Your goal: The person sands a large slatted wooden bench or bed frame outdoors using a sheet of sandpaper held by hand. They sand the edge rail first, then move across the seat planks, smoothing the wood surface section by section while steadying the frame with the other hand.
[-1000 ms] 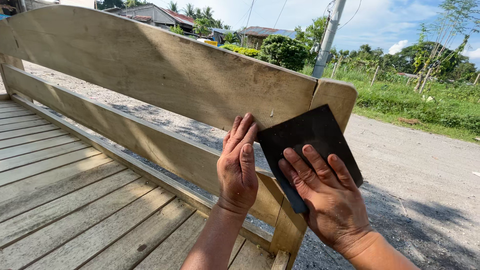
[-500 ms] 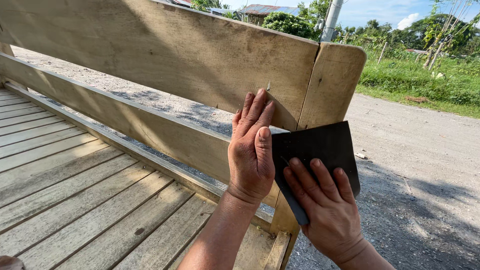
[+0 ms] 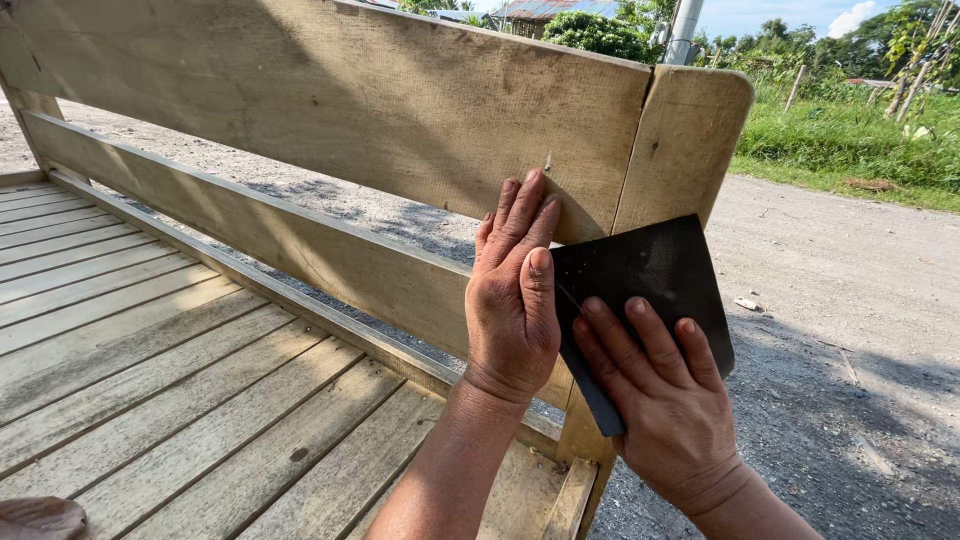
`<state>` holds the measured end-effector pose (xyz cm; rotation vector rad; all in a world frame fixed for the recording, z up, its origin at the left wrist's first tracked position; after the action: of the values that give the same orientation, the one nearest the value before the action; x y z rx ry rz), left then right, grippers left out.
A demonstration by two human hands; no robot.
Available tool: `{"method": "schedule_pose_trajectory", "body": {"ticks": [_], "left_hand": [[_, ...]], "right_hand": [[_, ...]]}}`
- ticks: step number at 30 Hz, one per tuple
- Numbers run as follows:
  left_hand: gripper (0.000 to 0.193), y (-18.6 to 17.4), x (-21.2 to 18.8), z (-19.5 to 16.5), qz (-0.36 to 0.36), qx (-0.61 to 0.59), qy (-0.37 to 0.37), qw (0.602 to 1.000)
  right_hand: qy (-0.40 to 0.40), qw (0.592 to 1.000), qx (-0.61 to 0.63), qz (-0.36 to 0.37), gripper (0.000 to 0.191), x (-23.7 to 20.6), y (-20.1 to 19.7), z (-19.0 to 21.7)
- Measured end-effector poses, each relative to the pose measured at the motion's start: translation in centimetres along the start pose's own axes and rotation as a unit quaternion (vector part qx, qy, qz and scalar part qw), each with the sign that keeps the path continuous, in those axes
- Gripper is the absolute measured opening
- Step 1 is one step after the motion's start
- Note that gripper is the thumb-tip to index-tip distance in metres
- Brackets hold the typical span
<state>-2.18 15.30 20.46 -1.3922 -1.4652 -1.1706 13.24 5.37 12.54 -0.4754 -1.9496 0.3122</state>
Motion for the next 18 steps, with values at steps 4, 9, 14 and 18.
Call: {"method": "schedule_pose_trajectory", "body": {"ticks": [4, 9, 14, 18], "left_hand": [[0.062, -0.2, 0.1, 0.1, 0.007, 0.014, -0.003, 1.0], [0.061, -0.2, 0.3, -0.2, -0.005, 0.006, -0.002, 1.0], [0.061, -0.3, 0.6, -0.2, -0.005, -0.001, 0.004, 1.0], [0.058, -1.3, 1.0, -0.3, 0.009, -0.006, -0.001, 1.0]], "right_hand": [[-0.001, 1.0, 0.029, 0.007, 0.06, -3.4, -0.8, 2.6], [-0.043, 0.998, 0.002, 0.044, 0.06, -3.7, 0.2, 2.2], [-0.007, 1.0, -0.012, -0.01, 0.059, -1.4, 1.6, 1.6], [-0.045, 0.998, 0.015, 0.041, 0.056, -4.9, 2.6, 3.2]]}}
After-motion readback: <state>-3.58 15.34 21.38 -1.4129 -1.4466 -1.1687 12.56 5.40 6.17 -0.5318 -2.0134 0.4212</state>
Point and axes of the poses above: each hand's wrist, its own x-axis towards the middle knuckle, its own y-axis out of the palm, z = x × y, the point moved 3 cm from there along x, towards the middle knuckle, and after that the axes turned 3 degrees about -z, right-handed, at the moved point
